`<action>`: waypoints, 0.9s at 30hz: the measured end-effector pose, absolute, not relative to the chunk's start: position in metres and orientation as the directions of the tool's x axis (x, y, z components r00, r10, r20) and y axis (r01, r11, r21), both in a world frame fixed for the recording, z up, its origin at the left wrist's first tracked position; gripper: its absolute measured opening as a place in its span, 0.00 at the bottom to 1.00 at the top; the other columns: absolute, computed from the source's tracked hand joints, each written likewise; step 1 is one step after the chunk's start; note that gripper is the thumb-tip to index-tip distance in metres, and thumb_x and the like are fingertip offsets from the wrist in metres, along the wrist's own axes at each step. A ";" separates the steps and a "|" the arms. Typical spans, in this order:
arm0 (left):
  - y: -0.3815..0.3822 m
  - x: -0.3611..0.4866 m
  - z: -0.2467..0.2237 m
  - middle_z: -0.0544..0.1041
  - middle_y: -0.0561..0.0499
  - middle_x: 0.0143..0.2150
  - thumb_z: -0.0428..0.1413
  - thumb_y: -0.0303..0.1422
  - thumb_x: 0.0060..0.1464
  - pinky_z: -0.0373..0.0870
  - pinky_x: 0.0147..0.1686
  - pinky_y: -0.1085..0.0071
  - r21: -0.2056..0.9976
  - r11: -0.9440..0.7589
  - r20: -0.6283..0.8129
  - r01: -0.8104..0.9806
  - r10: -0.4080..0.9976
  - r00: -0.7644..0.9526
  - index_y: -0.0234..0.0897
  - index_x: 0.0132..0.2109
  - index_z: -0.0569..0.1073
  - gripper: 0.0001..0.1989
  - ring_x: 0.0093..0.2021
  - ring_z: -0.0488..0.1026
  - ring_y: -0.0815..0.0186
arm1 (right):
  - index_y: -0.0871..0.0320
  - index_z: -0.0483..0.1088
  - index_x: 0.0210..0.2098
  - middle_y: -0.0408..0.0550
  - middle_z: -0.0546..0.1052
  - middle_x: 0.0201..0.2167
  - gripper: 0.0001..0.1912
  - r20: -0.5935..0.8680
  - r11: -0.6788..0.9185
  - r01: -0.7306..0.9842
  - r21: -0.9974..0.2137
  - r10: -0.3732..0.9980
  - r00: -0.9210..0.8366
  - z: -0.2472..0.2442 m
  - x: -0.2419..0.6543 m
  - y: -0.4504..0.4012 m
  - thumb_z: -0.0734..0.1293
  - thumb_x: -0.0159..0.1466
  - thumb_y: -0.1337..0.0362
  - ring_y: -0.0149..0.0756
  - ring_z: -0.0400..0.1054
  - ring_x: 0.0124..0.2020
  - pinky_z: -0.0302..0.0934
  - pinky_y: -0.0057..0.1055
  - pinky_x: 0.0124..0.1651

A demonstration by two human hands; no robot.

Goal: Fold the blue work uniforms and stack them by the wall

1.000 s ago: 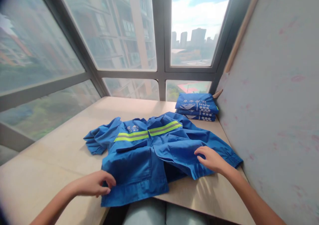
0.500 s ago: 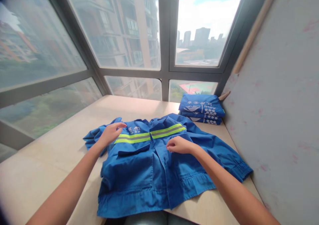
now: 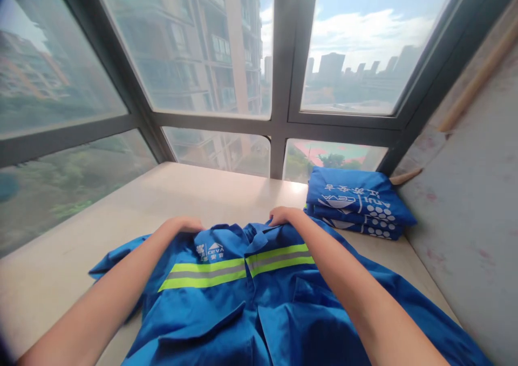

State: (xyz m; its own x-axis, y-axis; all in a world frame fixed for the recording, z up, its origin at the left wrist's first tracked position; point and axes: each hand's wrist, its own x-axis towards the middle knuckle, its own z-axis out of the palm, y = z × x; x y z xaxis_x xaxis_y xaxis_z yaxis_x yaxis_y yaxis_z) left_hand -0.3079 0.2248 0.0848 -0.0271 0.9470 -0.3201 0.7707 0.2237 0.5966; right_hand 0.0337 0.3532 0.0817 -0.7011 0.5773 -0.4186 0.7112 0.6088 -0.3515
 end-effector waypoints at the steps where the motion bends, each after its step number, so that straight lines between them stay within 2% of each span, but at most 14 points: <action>1: 0.220 -0.310 0.087 0.72 0.46 0.16 0.62 0.36 0.31 0.71 0.29 0.59 0.593 0.270 -0.404 0.759 0.915 -0.011 0.38 0.16 0.70 0.09 0.25 0.73 0.51 | 0.60 0.80 0.39 0.53 0.82 0.39 0.16 -0.442 0.611 0.700 -0.370 0.547 -0.711 0.080 0.036 0.351 0.73 0.53 0.60 0.45 0.76 0.42 0.67 0.33 0.44; 3: 0.206 -0.309 0.093 0.75 0.45 0.18 0.62 0.36 0.32 0.72 0.28 0.58 0.585 0.349 -0.558 0.732 0.829 0.050 0.37 0.18 0.74 0.07 0.25 0.74 0.52 | 0.61 0.80 0.37 0.51 0.82 0.37 0.13 -0.475 0.612 0.682 -0.400 0.498 -0.725 0.082 0.042 0.343 0.72 0.53 0.61 0.44 0.76 0.39 0.66 0.31 0.40; 5: 0.190 -0.303 0.101 0.78 0.47 0.21 0.62 0.34 0.31 0.73 0.29 0.59 0.604 0.378 -0.627 0.701 0.769 0.126 0.37 0.21 0.77 0.05 0.27 0.74 0.52 | 0.61 0.80 0.36 0.50 0.82 0.36 0.11 -0.443 0.620 0.652 -0.435 0.484 -0.755 0.091 0.051 0.330 0.70 0.55 0.63 0.43 0.75 0.39 0.64 0.30 0.39; 7: 0.172 -0.295 0.112 0.79 0.48 0.23 0.63 0.32 0.30 0.74 0.31 0.61 0.631 0.382 -0.652 0.675 0.732 0.195 0.37 0.24 0.79 0.06 0.29 0.75 0.53 | 0.60 0.79 0.37 0.50 0.82 0.37 0.10 -0.289 0.648 0.599 -0.470 0.528 -0.798 0.107 0.062 0.313 0.68 0.57 0.64 0.43 0.75 0.40 0.63 0.29 0.40; 10: 0.146 -0.287 0.135 0.81 0.50 0.28 0.63 0.37 0.36 0.74 0.34 0.64 0.695 0.346 -0.606 0.630 0.754 0.254 0.39 0.31 0.82 0.11 0.32 0.77 0.55 | 0.57 0.78 0.39 0.49 0.82 0.38 0.10 0.065 0.732 0.529 -0.429 0.609 -0.790 0.137 0.083 0.283 0.65 0.61 0.64 0.44 0.75 0.41 0.63 0.31 0.42; 13: 0.121 -0.289 0.169 0.82 0.51 0.31 0.61 0.44 0.44 0.75 0.37 0.66 0.727 0.196 -0.381 0.659 0.912 0.149 0.40 0.33 0.81 0.14 0.36 0.78 0.56 | 0.54 0.78 0.42 0.48 0.82 0.43 0.11 0.354 0.777 0.524 -0.348 0.627 -0.694 0.165 0.107 0.254 0.65 0.63 0.63 0.44 0.75 0.44 0.64 0.33 0.46; 15: 0.105 -0.290 0.195 0.81 0.52 0.32 0.59 0.45 0.46 0.75 0.40 0.66 0.683 0.096 -0.105 0.725 0.994 -0.032 0.39 0.34 0.80 0.14 0.37 0.78 0.57 | 0.54 0.77 0.42 0.49 0.81 0.44 0.10 0.508 0.769 0.549 -0.328 0.633 -0.584 0.179 0.120 0.238 0.66 0.63 0.62 0.44 0.75 0.45 0.65 0.34 0.48; 16: 0.097 -0.288 0.209 0.82 0.52 0.33 0.59 0.45 0.47 0.75 0.42 0.65 0.653 0.057 0.060 0.755 0.990 -0.127 0.39 0.35 0.80 0.14 0.37 0.78 0.57 | 0.54 0.77 0.42 0.49 0.81 0.44 0.10 0.574 0.756 0.570 -0.321 0.634 -0.518 0.186 0.125 0.232 0.66 0.63 0.61 0.44 0.75 0.45 0.65 0.34 0.48; 18: 0.083 -0.281 0.235 0.82 0.52 0.36 0.59 0.44 0.50 0.75 0.46 0.64 0.587 -0.004 0.383 0.810 0.883 -0.273 0.40 0.38 0.80 0.14 0.39 0.78 0.56 | 0.54 0.76 0.42 0.50 0.81 0.42 0.10 0.682 0.720 0.618 -0.317 0.626 -0.379 0.199 0.130 0.223 0.66 0.63 0.59 0.46 0.75 0.44 0.66 0.36 0.48; 20: 0.077 -0.268 0.258 0.82 0.52 0.39 0.59 0.44 0.52 0.74 0.50 0.63 0.506 -0.031 0.601 0.862 0.730 -0.326 0.41 0.39 0.79 0.13 0.42 0.78 0.56 | 0.54 0.76 0.41 0.51 0.81 0.41 0.10 0.756 0.681 0.654 -0.329 0.605 -0.249 0.212 0.130 0.222 0.66 0.64 0.57 0.46 0.75 0.43 0.66 0.37 0.48; 22: 0.086 -0.256 0.275 0.81 0.52 0.40 0.58 0.43 0.54 0.72 0.53 0.62 0.433 -0.014 0.694 0.901 0.643 -0.323 0.41 0.40 0.78 0.12 0.45 0.78 0.56 | 0.55 0.75 0.40 0.51 0.81 0.39 0.11 0.786 0.627 0.694 -0.354 0.602 -0.143 0.223 0.125 0.228 0.64 0.66 0.56 0.46 0.74 0.41 0.66 0.37 0.46; 24: 0.109 -0.247 0.280 0.80 0.50 0.43 0.57 0.42 0.55 0.70 0.56 0.61 0.406 -0.011 0.712 0.914 0.631 -0.309 0.41 0.40 0.76 0.11 0.48 0.77 0.55 | 0.55 0.75 0.38 0.52 0.80 0.36 0.13 0.756 0.548 0.755 -0.361 0.646 -0.108 0.229 0.119 0.243 0.63 0.67 0.54 0.45 0.73 0.39 0.66 0.36 0.43; 25: 0.124 -0.245 0.277 0.80 0.49 0.44 0.56 0.42 0.55 0.68 0.57 0.61 0.422 -0.038 0.703 0.906 0.645 -0.300 0.40 0.40 0.76 0.12 0.50 0.76 0.55 | 0.56 0.75 0.37 0.52 0.80 0.35 0.15 0.719 0.510 0.787 -0.347 0.684 -0.127 0.228 0.116 0.253 0.62 0.67 0.54 0.45 0.73 0.38 0.66 0.36 0.41; 27: 0.156 -0.243 0.256 0.79 0.46 0.48 0.54 0.44 0.57 0.69 0.57 0.61 0.531 -0.124 0.641 0.838 0.706 -0.302 0.39 0.44 0.74 0.15 0.52 0.75 0.56 | 0.57 0.76 0.36 0.53 0.80 0.35 0.15 0.613 0.480 0.825 -0.297 0.759 -0.220 0.219 0.113 0.274 0.63 0.67 0.55 0.46 0.73 0.39 0.65 0.36 0.41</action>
